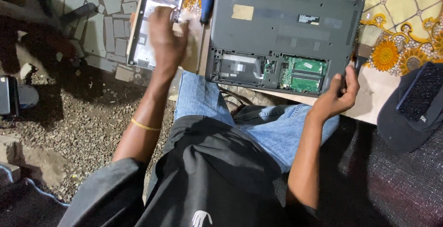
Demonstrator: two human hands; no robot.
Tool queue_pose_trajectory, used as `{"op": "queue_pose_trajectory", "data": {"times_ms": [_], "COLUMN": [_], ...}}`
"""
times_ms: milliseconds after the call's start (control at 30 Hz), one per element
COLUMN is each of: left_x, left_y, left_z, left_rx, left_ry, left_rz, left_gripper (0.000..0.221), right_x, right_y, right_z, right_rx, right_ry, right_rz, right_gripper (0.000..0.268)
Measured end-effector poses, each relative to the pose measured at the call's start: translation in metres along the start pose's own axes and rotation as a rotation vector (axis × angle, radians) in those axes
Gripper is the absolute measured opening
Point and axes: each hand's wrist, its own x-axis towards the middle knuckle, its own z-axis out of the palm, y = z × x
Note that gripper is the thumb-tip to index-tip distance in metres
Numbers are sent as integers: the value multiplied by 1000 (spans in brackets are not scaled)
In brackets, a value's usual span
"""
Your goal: Disassembling a laptop by removing the optical drive and back casing panels using a screwdriver.
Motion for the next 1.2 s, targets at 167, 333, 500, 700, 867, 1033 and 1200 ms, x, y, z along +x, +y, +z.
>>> {"op": "queue_pose_trajectory", "data": {"times_ms": [167,333,500,700,867,1033,1200], "left_x": [-8,-26,-45,-31,-26,-25,-5], "left_y": [-64,-69,-90,-30,12,49,134], "left_z": [-67,-104,-123,-192,-272,-257,-173], "left_rx": [336,246,-37,-164,-392,-515,-347], "left_ry": [-116,-98,-316,-317,-242,-385,-413], "left_rz": [-307,-173,-449,-729,-749,-289,206], "left_gripper": [75,35,21,7,27,42,44], "right_x": [0,-1,-1,0,4,4,1], "right_y": [-5,-4,-6,0,2,7,-44], "right_z": [-1,0,2,-1,2,-2,-22], "right_rx": [-42,8,24,23,42,127,304], "right_ry": [-14,-17,-14,-10,13,17,62], "right_rz": [-32,-42,-25,-61,-34,-41,-76], "right_gripper": [36,38,37,36,32,30,27]}}
